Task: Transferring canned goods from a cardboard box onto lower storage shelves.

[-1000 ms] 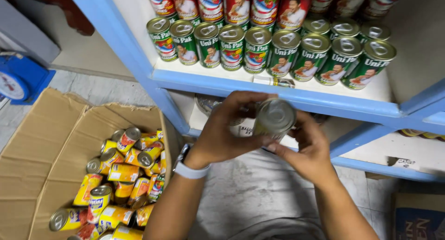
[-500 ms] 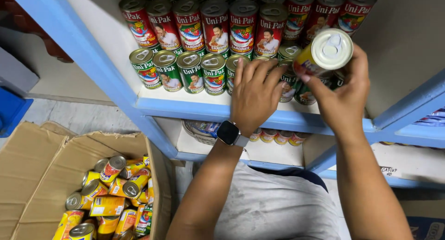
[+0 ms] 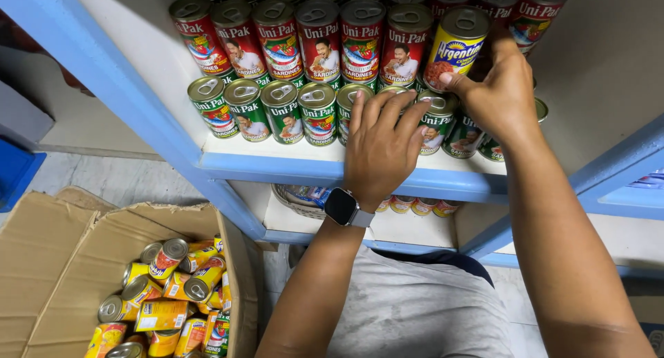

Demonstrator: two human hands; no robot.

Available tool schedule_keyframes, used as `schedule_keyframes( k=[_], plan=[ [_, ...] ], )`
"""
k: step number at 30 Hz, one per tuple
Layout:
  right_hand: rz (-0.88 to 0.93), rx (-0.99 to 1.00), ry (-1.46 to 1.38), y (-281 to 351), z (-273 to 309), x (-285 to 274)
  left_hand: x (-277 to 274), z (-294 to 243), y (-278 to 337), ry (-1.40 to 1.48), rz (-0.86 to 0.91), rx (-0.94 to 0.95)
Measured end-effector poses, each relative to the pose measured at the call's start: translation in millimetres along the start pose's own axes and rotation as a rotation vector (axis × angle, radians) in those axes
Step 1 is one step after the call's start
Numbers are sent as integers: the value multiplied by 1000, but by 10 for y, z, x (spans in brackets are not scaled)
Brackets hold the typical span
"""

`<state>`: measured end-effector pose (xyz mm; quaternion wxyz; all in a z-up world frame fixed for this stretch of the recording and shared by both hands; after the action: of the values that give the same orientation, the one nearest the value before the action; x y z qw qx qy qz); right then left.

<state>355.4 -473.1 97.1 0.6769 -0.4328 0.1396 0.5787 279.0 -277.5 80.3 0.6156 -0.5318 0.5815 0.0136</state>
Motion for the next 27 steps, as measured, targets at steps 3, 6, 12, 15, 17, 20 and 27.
schedule_keyframes(
  k=[3, 6, 12, 15, 17, 20, 27],
  plan=[
    [-17, -116, 24, -35, -51, 15, 18, 14, -10, -9, -4, -4],
    [-7, -60, 49, -80, 58, -8, 26, 17, 5, -15, -7, -10],
    [-27, -57, 52, -131, 75, 2, 29, 14, -6, -23, -5, -9],
    [-17, -30, 57, -141, 17, 31, 37, 16, -4, -26, 1, -15],
    [-21, -37, 49, -128, -24, 51, 42, 17, 0, -26, 2, -16],
    [-25, -41, 40, -126, -60, 65, 48, 21, -3, -27, 0, -16],
    [-76, -151, -9, 17, 189, -28, 41, 19, 10, -28, -6, -14]
  ],
)
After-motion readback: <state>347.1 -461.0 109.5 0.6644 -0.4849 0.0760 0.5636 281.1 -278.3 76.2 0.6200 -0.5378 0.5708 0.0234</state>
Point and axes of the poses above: each hand's wrist, its own y-axis away from the middle knuckle, its own x-axis out of the palm, z = x × y, the point moved 9 cm from there along -y, towards the middle knuckle, and after that the axes turned 15 degrees about z, right-handed, at the moved point
